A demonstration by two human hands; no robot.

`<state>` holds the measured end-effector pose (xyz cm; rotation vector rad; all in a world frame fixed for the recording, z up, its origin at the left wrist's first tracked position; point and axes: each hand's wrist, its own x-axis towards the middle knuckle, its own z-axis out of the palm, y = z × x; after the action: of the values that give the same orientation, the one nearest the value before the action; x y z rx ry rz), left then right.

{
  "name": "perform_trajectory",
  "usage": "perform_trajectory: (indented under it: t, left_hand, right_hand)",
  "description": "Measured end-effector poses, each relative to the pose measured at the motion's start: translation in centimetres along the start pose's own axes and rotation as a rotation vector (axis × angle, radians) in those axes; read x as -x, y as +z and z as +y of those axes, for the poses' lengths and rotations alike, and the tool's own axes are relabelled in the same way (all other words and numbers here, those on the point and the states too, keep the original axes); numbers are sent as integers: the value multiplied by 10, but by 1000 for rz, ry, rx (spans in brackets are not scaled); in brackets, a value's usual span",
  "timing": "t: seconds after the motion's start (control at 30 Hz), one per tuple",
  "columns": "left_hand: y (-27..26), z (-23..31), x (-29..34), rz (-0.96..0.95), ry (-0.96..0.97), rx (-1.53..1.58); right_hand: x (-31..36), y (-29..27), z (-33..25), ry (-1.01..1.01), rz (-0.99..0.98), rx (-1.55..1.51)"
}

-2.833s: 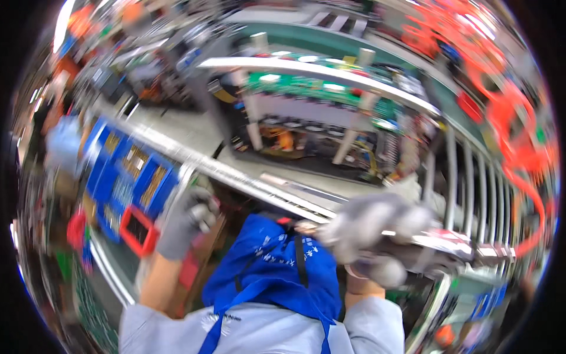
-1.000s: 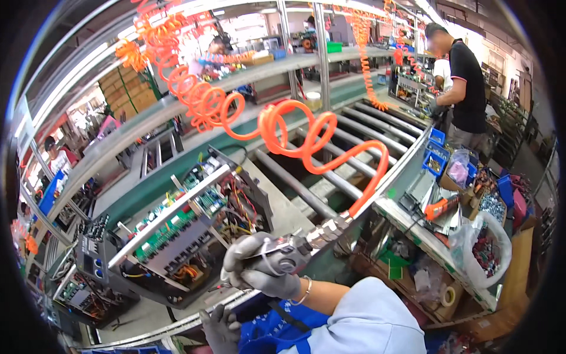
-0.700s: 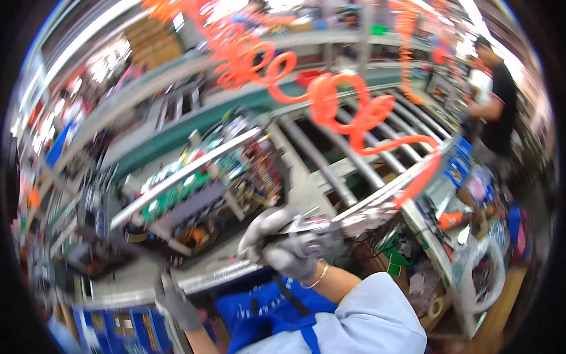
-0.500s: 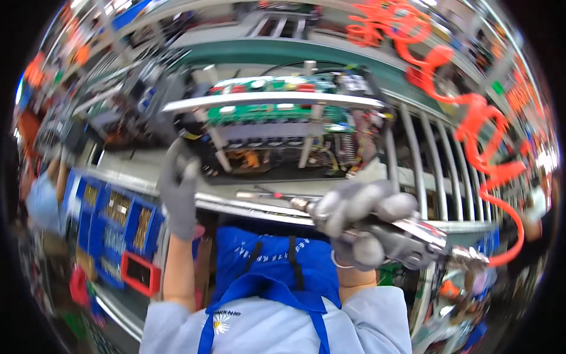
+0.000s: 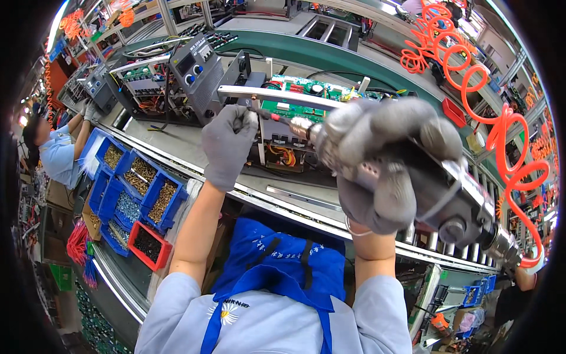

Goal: The person assembles an electronic device on a factory line, using a heat gun to apply heat to components on a circuit board. They then use a pneumatic screwdriver to secure a metal frame and organize internal wiring.

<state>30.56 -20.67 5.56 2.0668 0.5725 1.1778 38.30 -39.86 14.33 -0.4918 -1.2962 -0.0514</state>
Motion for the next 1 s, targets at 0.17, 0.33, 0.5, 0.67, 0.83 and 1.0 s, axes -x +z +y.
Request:
perform_trajectory:
  t: [0.17, 0.33, 0.5, 0.67, 0.83, 1.0]
  left_hand:
    - [-5, -4, -8, 64, 65, -134]
    - [-6, -9, -13, 98, 95, -254]
    - [-8, -12, -12, 123, 96, -333]
    - [-3, -11, -16, 218, 150, -389]
    - [-13, -17, -27, 282, 57, -364]
    - [-11, -17, -33, 249, 55, -430]
  right_hand:
    - [-21, 24, 46, -145, 9, 2]
    - [-26, 37, 51, 7, 62, 100]
    - [-23, 45, 65, 29, 183, 96]
    - [-25, 40, 79, -7, -23, 276]
    - [-37, 35, 99, 75, -31, 307]
    - [-53, 12, 130, -707, -322, 1107]
